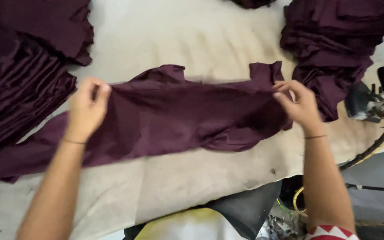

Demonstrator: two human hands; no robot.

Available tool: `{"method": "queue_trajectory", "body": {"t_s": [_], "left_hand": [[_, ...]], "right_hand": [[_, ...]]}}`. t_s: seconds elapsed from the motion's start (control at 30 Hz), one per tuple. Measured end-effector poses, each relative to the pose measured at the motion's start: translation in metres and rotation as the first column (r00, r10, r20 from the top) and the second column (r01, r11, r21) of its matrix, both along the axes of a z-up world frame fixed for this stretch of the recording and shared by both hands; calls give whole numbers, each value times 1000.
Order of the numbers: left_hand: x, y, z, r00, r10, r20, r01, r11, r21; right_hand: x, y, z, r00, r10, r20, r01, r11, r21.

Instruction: Trimming loose threads from purple garment pieces using small hand snips on a work table.

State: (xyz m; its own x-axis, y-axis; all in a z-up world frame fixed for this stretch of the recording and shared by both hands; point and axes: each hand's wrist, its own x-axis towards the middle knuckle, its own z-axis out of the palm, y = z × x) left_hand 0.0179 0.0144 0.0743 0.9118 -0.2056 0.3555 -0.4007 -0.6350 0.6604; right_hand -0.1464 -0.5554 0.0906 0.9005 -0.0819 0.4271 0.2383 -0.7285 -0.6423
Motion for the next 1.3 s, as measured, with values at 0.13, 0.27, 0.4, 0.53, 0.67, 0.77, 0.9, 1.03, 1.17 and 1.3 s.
{"method": "queue_trajectory", "body": {"t_s": [0.13, 0.27, 0.4, 0.53, 0.67, 0.77, 0.9, 1.03, 1.17, 1.3], "left_hand": [[-9, 17, 105, 951, -96, 292, 102, 995, -6], [-19, 41, 163, 864, -133, 486, 101, 991, 90], [-57, 57, 191, 840, -200, 505, 166, 980, 112], [-85, 82, 159, 876, -74, 477, 33, 995, 94], [-101, 111, 107, 762, -76, 643, 74, 997, 29], [-118, 122, 63, 668, -16, 744, 18, 1000, 5], [-145, 74, 13, 962, 109, 252, -216, 869, 446], [-173, 76, -42, 1000, -9, -12, 14, 806, 591], [-172, 26, 2, 996, -85, -8, 84, 966, 244], [-143, -38, 5, 978, -175, 115, 161, 980, 117]], "right_hand": [[-26, 10, 90, 994, -79, -74, 93, 974, 208], [-44, 27, 143, 996, -70, 47, 63, 990, 129], [-66, 49, 161, 993, -113, 24, 111, 992, 52], [-91, 79, 168, 988, -101, 119, 108, 993, -50], [-114, 73, 147, 942, -94, 321, 142, 981, -132], [-142, 17, 63, 903, -80, 421, 208, 941, -267], [-143, 50, -29, 959, -195, 206, 282, 734, -617], [-121, 99, -24, 907, -112, -407, -158, 805, -572], [-109, 148, 18, 959, -23, -281, -81, 932, -353], [-71, 194, 19, 971, -24, -240, -21, 983, -182]]}}
